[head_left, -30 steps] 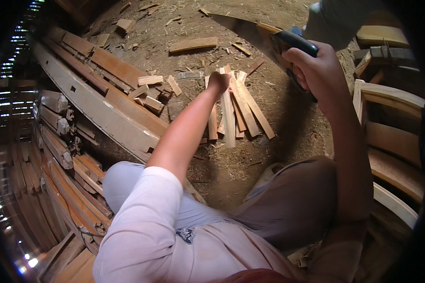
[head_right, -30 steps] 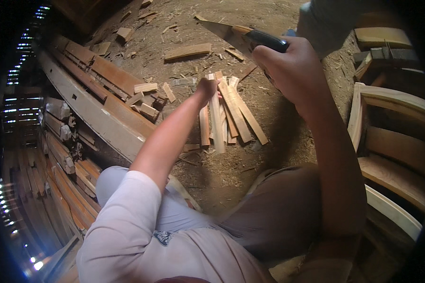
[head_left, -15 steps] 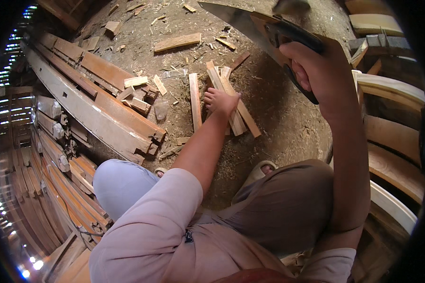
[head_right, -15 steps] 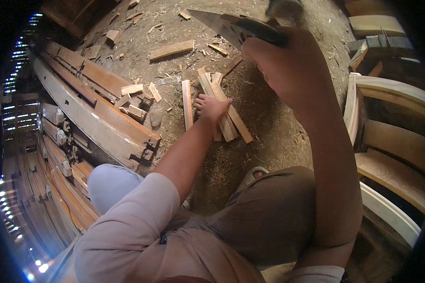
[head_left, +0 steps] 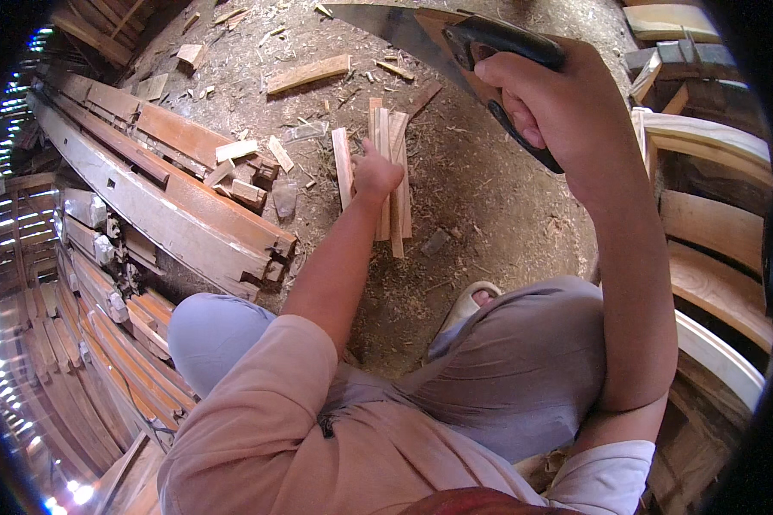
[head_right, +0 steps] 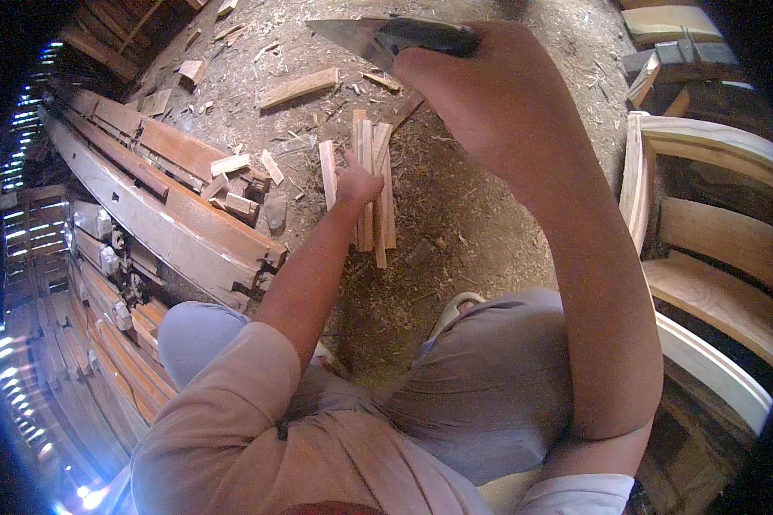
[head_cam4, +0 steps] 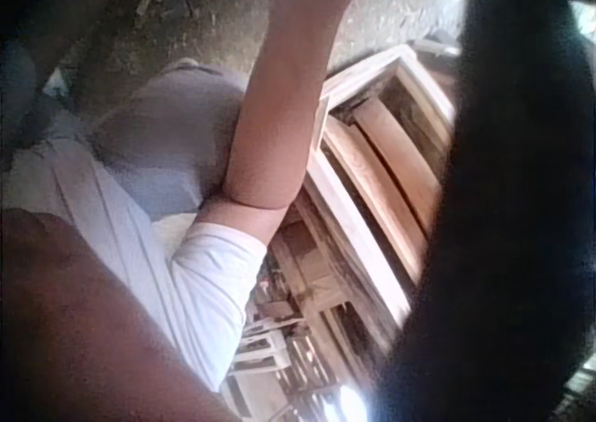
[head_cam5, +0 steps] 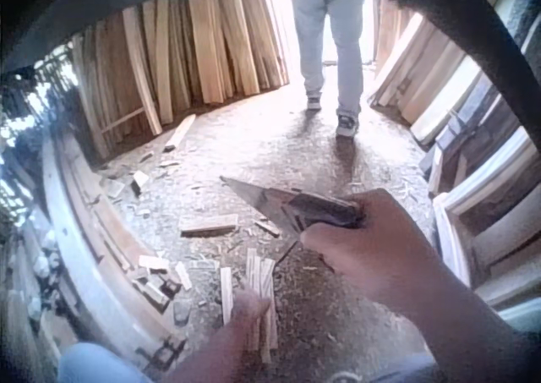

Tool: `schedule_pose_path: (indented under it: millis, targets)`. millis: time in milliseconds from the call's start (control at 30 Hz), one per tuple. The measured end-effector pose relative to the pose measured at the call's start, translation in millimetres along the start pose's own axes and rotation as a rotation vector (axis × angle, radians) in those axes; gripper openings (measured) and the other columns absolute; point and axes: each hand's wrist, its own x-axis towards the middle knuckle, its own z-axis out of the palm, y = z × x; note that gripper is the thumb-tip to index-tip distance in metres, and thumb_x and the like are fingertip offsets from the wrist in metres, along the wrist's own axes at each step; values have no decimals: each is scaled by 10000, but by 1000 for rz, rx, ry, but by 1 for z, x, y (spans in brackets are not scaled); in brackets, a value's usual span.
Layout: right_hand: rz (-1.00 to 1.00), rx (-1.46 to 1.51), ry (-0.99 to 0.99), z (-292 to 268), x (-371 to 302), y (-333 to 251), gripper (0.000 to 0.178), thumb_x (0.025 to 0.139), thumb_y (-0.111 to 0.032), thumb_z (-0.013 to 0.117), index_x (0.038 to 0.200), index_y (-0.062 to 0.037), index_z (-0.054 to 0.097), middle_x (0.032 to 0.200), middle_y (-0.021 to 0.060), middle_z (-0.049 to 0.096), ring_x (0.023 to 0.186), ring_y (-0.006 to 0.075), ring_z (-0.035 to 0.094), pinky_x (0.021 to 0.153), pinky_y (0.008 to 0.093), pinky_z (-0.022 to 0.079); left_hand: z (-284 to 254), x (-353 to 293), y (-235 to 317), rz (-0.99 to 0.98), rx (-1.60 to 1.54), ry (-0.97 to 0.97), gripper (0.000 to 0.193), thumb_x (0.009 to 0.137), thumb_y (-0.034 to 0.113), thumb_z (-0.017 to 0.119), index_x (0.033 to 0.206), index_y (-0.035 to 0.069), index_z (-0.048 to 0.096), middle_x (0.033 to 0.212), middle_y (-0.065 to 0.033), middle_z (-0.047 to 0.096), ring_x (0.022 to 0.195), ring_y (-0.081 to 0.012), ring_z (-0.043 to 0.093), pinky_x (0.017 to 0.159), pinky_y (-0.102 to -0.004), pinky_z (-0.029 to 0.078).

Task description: The person sits on the floor and uses a hand saw to cut small wooden strips into shorter pieces. They hold the wood with one hand and saw with the other, periodically inspecting the cut pieces and stacking them on the ground.

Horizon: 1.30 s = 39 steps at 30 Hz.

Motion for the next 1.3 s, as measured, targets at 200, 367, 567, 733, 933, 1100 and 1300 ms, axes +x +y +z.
schedule_pose_path:
  millis: [200, 367, 567, 733, 933, 1100, 1300]
  targets:
    - [43, -43, 10, 2, -1, -8, 331, 896, -261, 708, 631, -89, 610, 514, -30, 491, 447, 58, 425, 462, 252, 306, 6, 15, -28, 238, -109, 102, 677, 840, 148, 677, 1435, -3, 392, 1362, -357, 484, 1193, -519, 578, 1006, -549, 504]
    - [61, 110, -42, 4, -5, -12, 324, 887, -242, 708, 624, -86, 603, 514, -31, 493, 444, 59, 425, 456, 253, 302, 17, 23, -39, 265, -93, 114, 641, 827, 160, 702, 1367, -68, 443, 1292, -321, 563, 1169, -512, 584, 1024, -548, 488]
    - [16, -9, -31, 1, -2, -9, 313, 861, -264, 692, 662, -35, 616, 535, -6, 511, 478, 83, 453, 479, 293, 337, 28, 19, -18, 91, 47, 62, 702, 866, 273, 717, 1362, -86, 374, 1453, -294, 414, 1383, -477, 390, 1116, -561, 397]
    - [47, 36, -86, -3, -3, -8, 369, 819, -313, 673, 700, 34, 635, 569, 15, 523, 536, 129, 480, 520, 360, 394, 30, 14, -19, 172, 34, 74, 809, 882, 426, 753, 1354, -105, 366, 1456, -297, 405, 1406, -471, 364, 1131, -563, 383]
    - [-42, 108, -90, 0, -4, -5, 231, 888, -212, 680, 720, -61, 630, 562, -42, 498, 482, 39, 426, 462, 234, 304, 32, 38, -46, 222, -102, 109, 637, 873, 374, 793, 1229, -83, 529, 1293, -304, 576, 1204, -476, 578, 1008, -518, 495]
    - [6, 141, -128, -4, -6, -7, 229, 893, -218, 679, 734, -58, 634, 568, -41, 501, 483, 38, 423, 462, 230, 311, 25, 34, -53, 356, -245, 233, 481, 836, 308, 834, 1070, -57, 627, 1014, -276, 706, 982, -463, 680, 879, -495, 541]
    - [-7, 164, -136, 0, -3, -5, 233, 894, -217, 673, 727, -63, 622, 569, -43, 499, 487, 38, 423, 465, 229, 311, 21, 50, -81, 322, -738, -1, 400, 854, 266, 811, 1076, -28, 655, 926, -159, 732, 810, -310, 708, 750, -409, 562]
